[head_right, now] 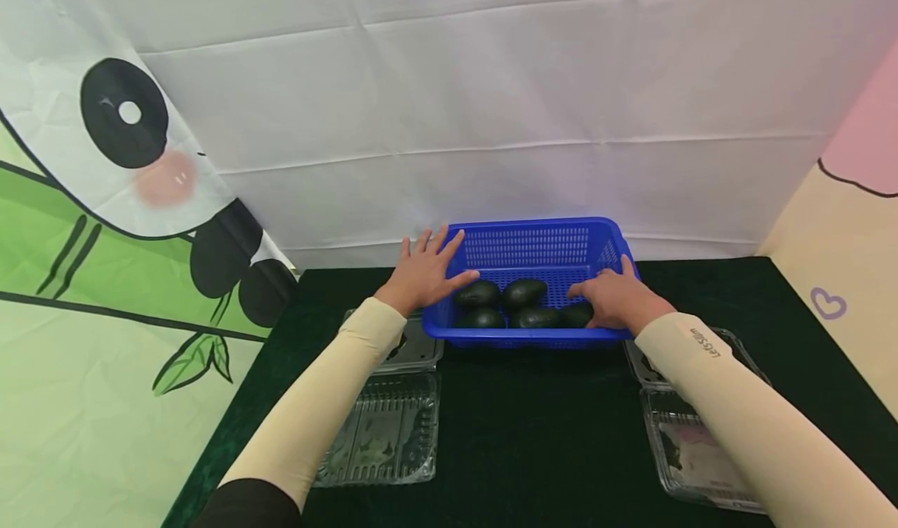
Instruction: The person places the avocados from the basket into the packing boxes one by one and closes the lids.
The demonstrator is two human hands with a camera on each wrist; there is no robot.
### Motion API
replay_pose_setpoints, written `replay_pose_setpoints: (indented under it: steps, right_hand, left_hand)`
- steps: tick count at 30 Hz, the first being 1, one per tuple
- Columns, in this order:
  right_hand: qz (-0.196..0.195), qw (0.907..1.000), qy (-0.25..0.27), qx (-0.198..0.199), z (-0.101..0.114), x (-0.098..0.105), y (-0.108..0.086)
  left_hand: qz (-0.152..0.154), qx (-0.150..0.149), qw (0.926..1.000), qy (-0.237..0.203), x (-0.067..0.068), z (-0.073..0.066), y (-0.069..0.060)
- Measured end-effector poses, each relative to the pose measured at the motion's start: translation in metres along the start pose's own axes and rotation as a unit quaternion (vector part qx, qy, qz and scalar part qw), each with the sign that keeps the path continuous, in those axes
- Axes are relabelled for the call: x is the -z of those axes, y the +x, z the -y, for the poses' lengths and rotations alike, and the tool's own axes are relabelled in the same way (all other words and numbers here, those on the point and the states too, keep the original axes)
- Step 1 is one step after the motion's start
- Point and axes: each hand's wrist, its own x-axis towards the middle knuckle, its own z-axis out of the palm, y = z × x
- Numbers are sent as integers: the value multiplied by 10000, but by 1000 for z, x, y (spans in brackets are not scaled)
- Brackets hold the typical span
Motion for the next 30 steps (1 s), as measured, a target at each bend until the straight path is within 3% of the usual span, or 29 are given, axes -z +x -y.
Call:
replay_pose_setpoints:
  steps: [8, 16, 23, 30]
  right_hand:
    - [-66, 9999, -94, 17, -2, -2, 0]
    - [-424, 9988, -198, 108, -7, -6, 4]
    - [-970, 9949, -226, 167, -12, 0, -2]
    - [-1093, 9937, -204, 106, -10, 12, -8]
  left_hand:
    - [10, -49, 10000, 64, 2, -5, 2]
    - [-2, -106, 9998, 163, 5, -9, 3]
    - [-22, -144, 9997, 193, 6, -11, 2]
    - [-58, -156, 9998, 125, 5, -12, 3]
